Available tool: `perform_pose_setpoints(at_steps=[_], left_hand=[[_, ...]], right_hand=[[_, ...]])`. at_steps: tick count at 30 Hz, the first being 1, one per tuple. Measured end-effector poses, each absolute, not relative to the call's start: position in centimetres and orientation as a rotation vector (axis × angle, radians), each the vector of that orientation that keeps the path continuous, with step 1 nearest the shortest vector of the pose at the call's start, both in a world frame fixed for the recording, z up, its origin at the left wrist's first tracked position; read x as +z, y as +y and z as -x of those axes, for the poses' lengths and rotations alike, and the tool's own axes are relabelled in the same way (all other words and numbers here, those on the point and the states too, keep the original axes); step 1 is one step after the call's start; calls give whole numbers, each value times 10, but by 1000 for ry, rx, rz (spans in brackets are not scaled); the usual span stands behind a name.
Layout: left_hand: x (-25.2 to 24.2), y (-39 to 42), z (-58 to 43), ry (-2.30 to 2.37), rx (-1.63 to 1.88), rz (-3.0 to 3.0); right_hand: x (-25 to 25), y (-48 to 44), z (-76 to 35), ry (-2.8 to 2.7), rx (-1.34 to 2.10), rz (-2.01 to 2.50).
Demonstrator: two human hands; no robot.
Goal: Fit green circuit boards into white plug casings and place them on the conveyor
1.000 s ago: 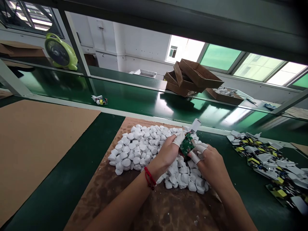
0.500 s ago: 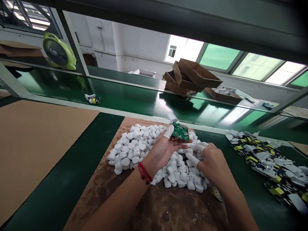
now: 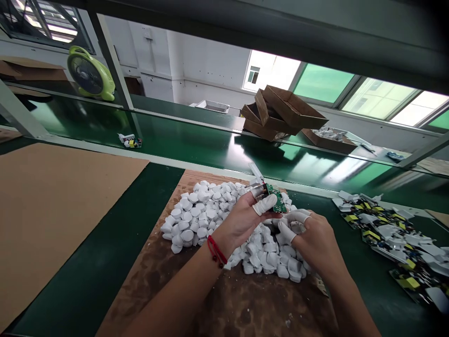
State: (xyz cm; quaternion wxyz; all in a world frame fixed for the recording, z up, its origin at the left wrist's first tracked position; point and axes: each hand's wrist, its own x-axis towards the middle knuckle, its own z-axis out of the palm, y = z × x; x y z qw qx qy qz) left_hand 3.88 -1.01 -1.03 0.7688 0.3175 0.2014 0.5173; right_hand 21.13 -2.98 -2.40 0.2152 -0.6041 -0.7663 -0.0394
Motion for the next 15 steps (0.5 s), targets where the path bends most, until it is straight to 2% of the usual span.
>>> perform_pose_setpoints(at_steps=[10, 15], left_hand=[[-10, -10, -41, 516, 1018, -795], [-10, -8, -38, 449, 1033, -789]], right_hand=[[-22, -28, -218, -1785, 331, 1758], [-22, -32, -226, -1609, 335, 1712]])
